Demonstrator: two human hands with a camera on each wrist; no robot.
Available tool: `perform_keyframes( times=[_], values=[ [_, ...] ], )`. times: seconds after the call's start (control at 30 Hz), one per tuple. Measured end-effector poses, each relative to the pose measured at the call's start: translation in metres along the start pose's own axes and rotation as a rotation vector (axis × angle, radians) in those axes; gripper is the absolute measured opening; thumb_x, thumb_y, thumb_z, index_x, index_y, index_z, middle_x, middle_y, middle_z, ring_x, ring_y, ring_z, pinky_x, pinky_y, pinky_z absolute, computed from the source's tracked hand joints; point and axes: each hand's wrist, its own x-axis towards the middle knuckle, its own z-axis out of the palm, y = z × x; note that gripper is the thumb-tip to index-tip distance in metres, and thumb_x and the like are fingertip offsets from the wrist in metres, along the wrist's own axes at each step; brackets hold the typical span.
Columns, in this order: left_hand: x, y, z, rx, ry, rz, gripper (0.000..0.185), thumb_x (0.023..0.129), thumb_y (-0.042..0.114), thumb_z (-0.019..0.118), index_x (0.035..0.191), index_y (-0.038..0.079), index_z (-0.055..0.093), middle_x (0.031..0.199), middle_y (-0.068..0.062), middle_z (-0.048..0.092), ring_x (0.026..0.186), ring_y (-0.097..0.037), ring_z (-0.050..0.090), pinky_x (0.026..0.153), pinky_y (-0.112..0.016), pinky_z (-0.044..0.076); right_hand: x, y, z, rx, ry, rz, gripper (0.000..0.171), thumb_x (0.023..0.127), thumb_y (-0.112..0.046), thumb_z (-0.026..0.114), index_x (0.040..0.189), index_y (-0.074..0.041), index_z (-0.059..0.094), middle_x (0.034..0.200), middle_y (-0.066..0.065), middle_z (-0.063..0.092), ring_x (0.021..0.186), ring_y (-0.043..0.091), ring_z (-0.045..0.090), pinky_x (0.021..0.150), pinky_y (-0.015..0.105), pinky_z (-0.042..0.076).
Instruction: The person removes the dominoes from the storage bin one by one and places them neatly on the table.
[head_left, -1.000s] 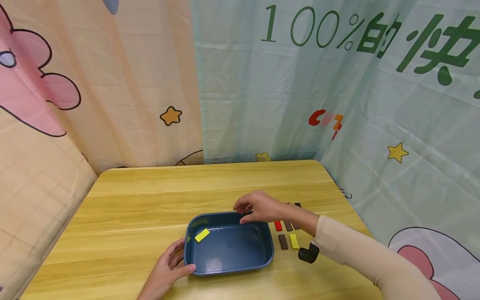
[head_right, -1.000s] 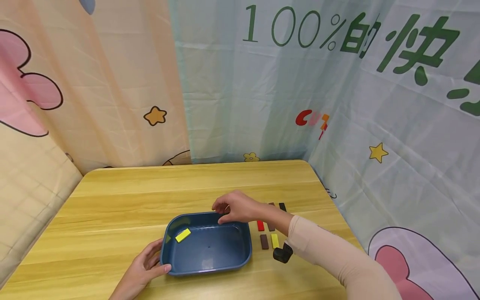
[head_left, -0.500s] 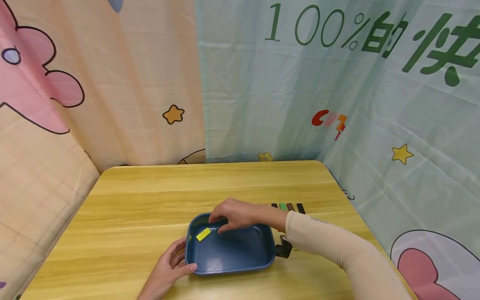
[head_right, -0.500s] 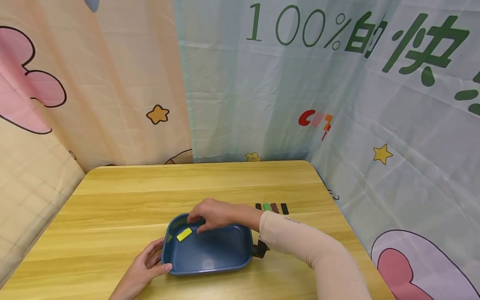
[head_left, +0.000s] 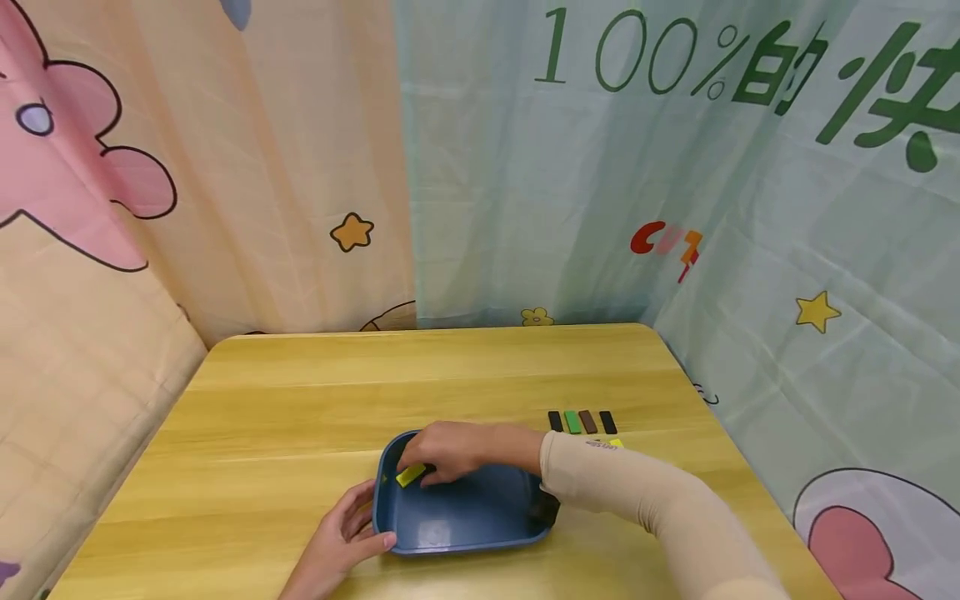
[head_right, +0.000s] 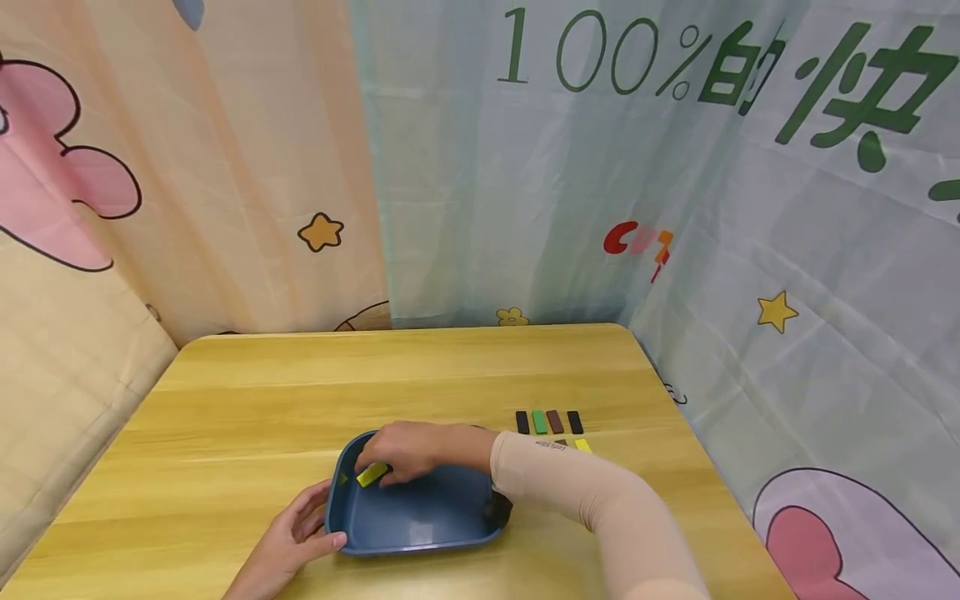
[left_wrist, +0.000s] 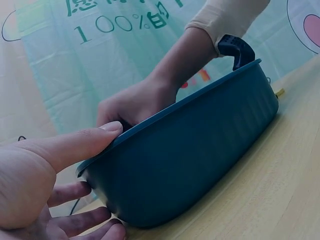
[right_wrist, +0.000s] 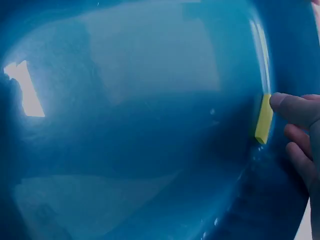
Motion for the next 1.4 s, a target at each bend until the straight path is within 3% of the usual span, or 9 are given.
perform_keyframes(
  times=[0.37, 0.57, 0.97, 1.13, 1.4],
  values=[
    [-0.002, -0.002, 0.001, 0.017, -0.011, 0.033, 0.078, 0.093, 0.003, 0.076, 0.154, -0.009, 0.030, 0.155, -0.032, 0.037, 0.140, -0.043, 0.043, 0.100, -0.024, 0.050, 0.016, -0.002, 0.012, -0.138, -0.085, -0.053, 0.036, 0.097, -0.018, 0.076, 0.132, -0.012, 0.070, 0.121, -0.004, 0.071, 0.110, 0.003, 0.063, 0.095, 0.012, 0.047],
    [0.000, -0.002, 0.002, 0.004, -0.012, 0.026, 0.078, 0.093, 0.004, 0.076, 0.155, -0.008, 0.030, 0.155, -0.031, 0.037, 0.140, -0.043, 0.043, 0.100, -0.025, 0.050, 0.018, -0.003, 0.014, -0.120, -0.059, -0.052, 0.024, 0.098, -0.009, 0.073, 0.122, -0.012, 0.075, 0.107, -0.005, 0.072, 0.094, 0.001, 0.062, 0.085, 0.010, 0.048],
    [-0.002, -0.003, 0.000, -0.016, -0.044, 0.035, 0.078, 0.096, 0.003, 0.072, 0.155, -0.013, 0.024, 0.156, -0.034, 0.034, 0.140, -0.043, 0.043, 0.100, -0.027, 0.051, 0.016, -0.004, 0.014, -0.067, -0.041, -0.062, 0.027, 0.094, 0.000, 0.067, 0.116, -0.011, 0.076, 0.099, -0.004, 0.070, 0.084, 0.002, 0.059, 0.070, 0.010, 0.046],
    [-0.003, -0.003, 0.001, -0.029, -0.051, 0.012, 0.079, 0.097, 0.005, 0.071, 0.157, -0.012, 0.022, 0.156, -0.035, 0.034, 0.140, -0.043, 0.044, 0.098, -0.030, 0.053, 0.011, -0.003, 0.010, 0.070, -0.004, -0.032, 0.028, 0.090, 0.001, 0.068, 0.114, -0.012, 0.077, 0.102, -0.006, 0.071, 0.080, 0.000, 0.056, 0.072, 0.008, 0.043],
    [-0.003, 0.000, 0.002, -0.031, -0.040, -0.001, 0.079, 0.097, 0.007, 0.073, 0.156, -0.012, 0.024, 0.155, -0.034, 0.035, 0.137, -0.042, 0.047, 0.097, -0.031, 0.054, -0.006, -0.002, 0.004, 0.413, 0.097, 0.066, 0.025, 0.090, 0.002, 0.068, 0.111, -0.008, 0.078, 0.095, -0.010, 0.072, 0.073, -0.006, 0.053, 0.070, 0.008, 0.047]
  ],
)
